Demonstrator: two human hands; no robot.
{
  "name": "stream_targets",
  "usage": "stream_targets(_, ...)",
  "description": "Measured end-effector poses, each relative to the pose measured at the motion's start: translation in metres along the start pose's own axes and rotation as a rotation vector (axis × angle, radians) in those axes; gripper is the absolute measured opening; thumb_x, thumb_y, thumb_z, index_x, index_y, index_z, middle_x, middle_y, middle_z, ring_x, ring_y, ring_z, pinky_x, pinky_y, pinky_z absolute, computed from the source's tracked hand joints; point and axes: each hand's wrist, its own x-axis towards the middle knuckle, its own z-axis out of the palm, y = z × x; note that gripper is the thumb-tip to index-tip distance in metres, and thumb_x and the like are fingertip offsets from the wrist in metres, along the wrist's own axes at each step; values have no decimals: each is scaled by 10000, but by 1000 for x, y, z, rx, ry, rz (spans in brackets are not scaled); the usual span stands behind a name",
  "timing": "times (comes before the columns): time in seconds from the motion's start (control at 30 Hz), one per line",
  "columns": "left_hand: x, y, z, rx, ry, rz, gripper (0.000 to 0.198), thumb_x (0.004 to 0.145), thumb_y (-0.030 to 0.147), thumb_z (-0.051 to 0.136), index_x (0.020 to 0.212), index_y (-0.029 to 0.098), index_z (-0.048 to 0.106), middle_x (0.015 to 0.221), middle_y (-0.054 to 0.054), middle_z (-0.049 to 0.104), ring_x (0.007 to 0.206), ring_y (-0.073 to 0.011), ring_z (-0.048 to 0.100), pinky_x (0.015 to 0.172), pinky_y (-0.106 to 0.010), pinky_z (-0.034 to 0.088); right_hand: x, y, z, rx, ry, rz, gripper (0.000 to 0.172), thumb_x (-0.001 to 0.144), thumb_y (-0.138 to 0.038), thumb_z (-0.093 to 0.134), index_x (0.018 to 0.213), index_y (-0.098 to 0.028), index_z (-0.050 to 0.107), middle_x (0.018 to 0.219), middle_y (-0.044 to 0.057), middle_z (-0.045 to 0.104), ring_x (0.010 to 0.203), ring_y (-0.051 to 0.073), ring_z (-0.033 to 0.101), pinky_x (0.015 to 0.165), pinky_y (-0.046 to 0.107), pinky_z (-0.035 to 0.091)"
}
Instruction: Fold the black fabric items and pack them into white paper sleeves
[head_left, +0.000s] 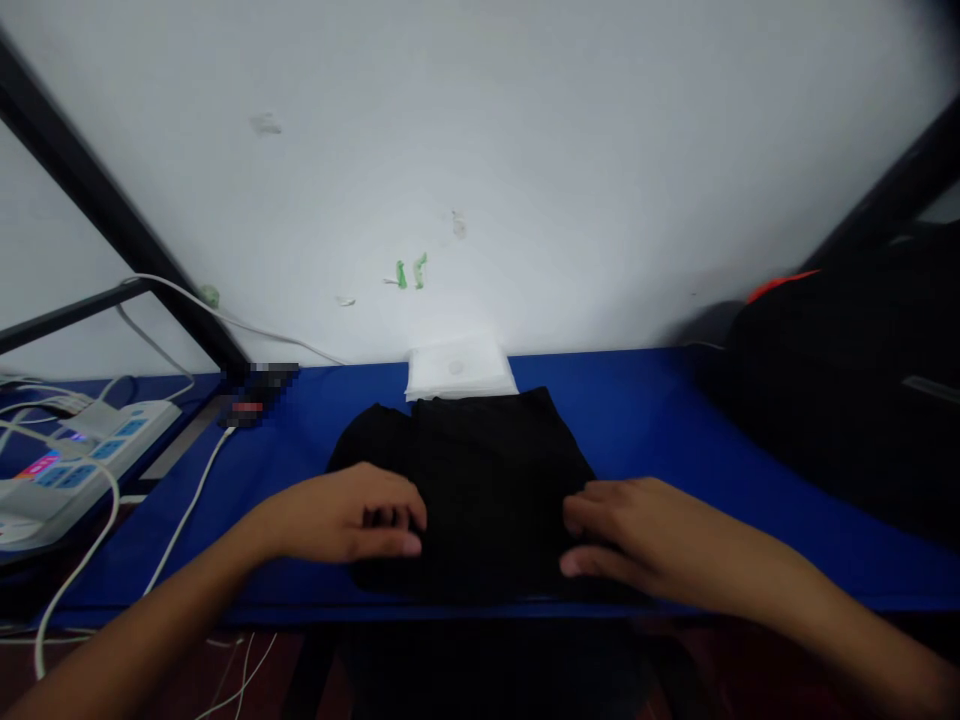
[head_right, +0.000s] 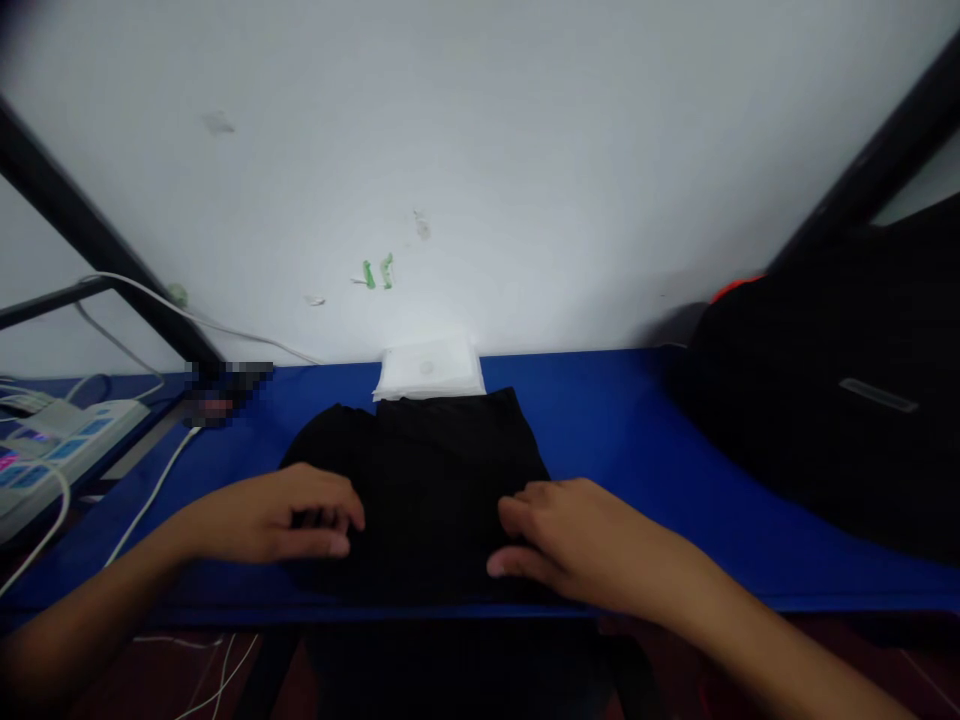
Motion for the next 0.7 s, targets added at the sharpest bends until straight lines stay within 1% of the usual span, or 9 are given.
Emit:
stream_targets(0.07, 7, -19, 2, 91, 183, 17, 298, 932, 475, 539, 1091, 243, 640, 1050, -47, 674, 932, -194, 638, 813, -311, 512, 11, 0, 0, 6, 92, -10, 384, 974, -516, 406, 935, -216, 642, 903, 88, 677, 795, 232, 652, 675, 352, 498)
stream_targets(0.13, 13, -35, 10, 269, 272, 25, 492, 891, 549, 579, 1280, 248, 555, 1334, -107, 558, 1220, -288, 519, 1033, -457, 411, 23, 1, 6, 4, 143, -36, 488, 947, -574, 428, 1193, -191, 606, 1224, 165, 621, 1092, 301, 608, 863, 431, 508)
stream_targets(0.2, 16, -44, 22, 397, 256, 24, 711, 855, 627, 584, 1442, 272, 397, 1542, -129, 330, 1399, -362, 315, 1127, -561, 264, 34, 4, 19, -5, 112, -36, 811, 835, -707, 513, 1422, -152, 442, 1495, 230, 382, 1352, 401, 388, 1028, 550, 409)
stream_targets(0.27, 18, -48, 34, 451, 208, 21, 803, 854, 670, 547, 1509, 298, 271, 1609, -115, 161, 1458, -388, 170, 1149, -602, 180, 39, 9, 35, -22, 54, -5, 1065, 722, -808, 543, 1511, -137, 297, 1568, 258, 203, 1426, 473, 189, 1078, 668, 280)
stream_targets(0.3, 18, -49, 39, 458, 188, 22, 816, 861, 678, 527, 1523, 304, 231, 1617, -108, 125, 1468, -389, 132, 1154, -607, 159, 40, 11, 43, -28, 39, 10, 1102, 705, -830, 531, 1526, -147, 257, 1574, 260, 170, 1431, 488, 138, 1076, 710, 228)
stream_targets(0.4, 20, -49, 47, 447, 157, 29, 850, 864, 692, 503, 1539, 295, 171, 1617, -108, 121, 1472, -389, 113, 1158, -609, 141, 37, 19, 60, -47, 74, 13, 1055, 740, -833, 476, 1539, -199, 208, 1581, 234, 157, 1436, 483, 97, 1065, 754, 157)
stream_targets(0.53, 26, -48, 46, 448, 163, 27, 863, 850, 715, 500, 1536, 294, 188, 1614, -107, 141, 1464, -398, 143, 1149, -608, 166, 32, 29, 64, -100, 137, -8, 1049, 735, -838, 472, 1531, -195, 243, 1574, 223, 197, 1434, 470, 137, 1085, 711, 197)
stream_targets(0.63, 36, -45, 39, 481, 185, 3, 847, 824, 759, 486, 1499, 281, 304, 1584, -125, 248, 1425, -408, 252, 1119, -610, 232, 35, 36, 58, -142, 153, 9, 1017, 757, -833, 447, 1517, -176, 291, 1559, 225, 249, 1425, 449, 214, 1094, 670, 247)
stream_targets(0.7, 46, -42, 33, 521, 273, -15, 843, 812, 782, 473, 1432, 213, 426, 1513, -168, 369, 1372, -403, 342, 1106, -587, 272, 41, 40, 51, -148, 186, 50, 944, 818, -795, 401, 1499, -144, 332, 1532, 234, 317, 1402, 412, 311, 1093, 620, 304)
